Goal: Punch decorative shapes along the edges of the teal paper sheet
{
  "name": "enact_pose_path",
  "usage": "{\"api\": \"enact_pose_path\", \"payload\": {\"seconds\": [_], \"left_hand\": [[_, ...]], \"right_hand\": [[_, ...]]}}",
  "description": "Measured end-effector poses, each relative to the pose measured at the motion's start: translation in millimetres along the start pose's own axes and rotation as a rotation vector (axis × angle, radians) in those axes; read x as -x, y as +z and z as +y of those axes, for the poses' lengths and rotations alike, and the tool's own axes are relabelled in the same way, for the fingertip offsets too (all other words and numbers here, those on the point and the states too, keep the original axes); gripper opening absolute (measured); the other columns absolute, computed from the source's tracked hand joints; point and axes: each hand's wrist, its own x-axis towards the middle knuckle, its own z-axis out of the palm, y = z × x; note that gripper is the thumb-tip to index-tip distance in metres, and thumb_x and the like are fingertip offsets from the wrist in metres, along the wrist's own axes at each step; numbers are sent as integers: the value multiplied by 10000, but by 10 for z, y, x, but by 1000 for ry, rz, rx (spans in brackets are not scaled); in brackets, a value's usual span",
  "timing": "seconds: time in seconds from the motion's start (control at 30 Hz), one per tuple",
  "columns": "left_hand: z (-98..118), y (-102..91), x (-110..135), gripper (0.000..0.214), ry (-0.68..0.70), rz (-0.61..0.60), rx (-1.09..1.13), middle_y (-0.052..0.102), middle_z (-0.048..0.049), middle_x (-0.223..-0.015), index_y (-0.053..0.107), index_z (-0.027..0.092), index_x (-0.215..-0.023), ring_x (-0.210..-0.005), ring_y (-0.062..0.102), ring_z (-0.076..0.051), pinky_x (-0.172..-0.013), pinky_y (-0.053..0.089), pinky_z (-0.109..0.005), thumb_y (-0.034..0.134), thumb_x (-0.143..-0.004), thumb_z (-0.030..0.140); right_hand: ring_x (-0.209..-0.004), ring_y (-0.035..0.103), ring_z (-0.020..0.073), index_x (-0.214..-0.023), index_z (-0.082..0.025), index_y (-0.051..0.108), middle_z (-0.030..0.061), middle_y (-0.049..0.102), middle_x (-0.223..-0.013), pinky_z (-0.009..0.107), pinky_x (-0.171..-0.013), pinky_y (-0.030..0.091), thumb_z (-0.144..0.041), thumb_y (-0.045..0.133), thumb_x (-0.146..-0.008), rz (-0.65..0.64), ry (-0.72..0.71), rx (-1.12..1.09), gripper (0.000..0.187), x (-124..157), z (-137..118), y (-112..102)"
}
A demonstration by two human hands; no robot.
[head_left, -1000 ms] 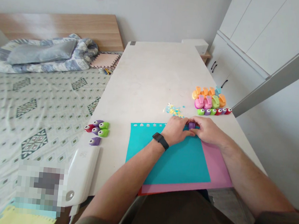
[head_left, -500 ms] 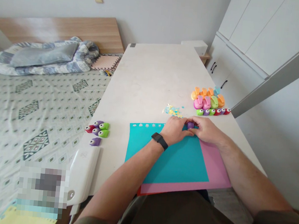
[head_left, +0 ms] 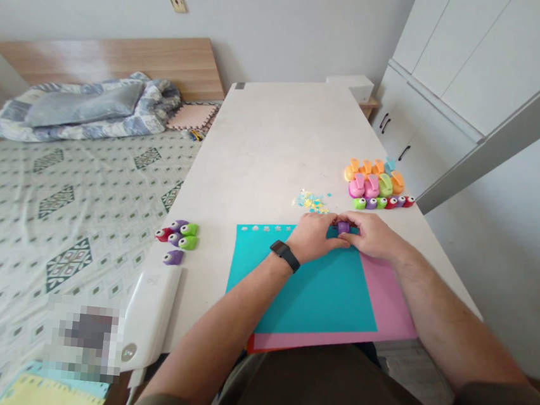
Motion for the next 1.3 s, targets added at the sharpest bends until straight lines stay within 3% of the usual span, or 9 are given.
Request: {"api": "enact_pose_path", "payload": {"seconds": [0.8,1.3], "left_hand": [[56,-135,35,510,-30,-53,52,767,-77,-1091,687,224,-1124,-1026,722,-270,-899,546,-357,785,-791,598],[-14,-78,59,558,-1,-36,84,760,-66,-1136,671,226,-1171,-1077,704,-274,-957,528,-377,826,-757,567]], "right_hand": [[-1060,714,278,-1202,-240,703,57,766,-1164,406,-947,545,-205,725,-816,-45,3,-37,388,27,19,2],[-1058,704,269,-1213,-239,687,59,757,-1172,400,-944,540,-211,714,-838,-60,-24,-47,378,26,-28,-19]]}}
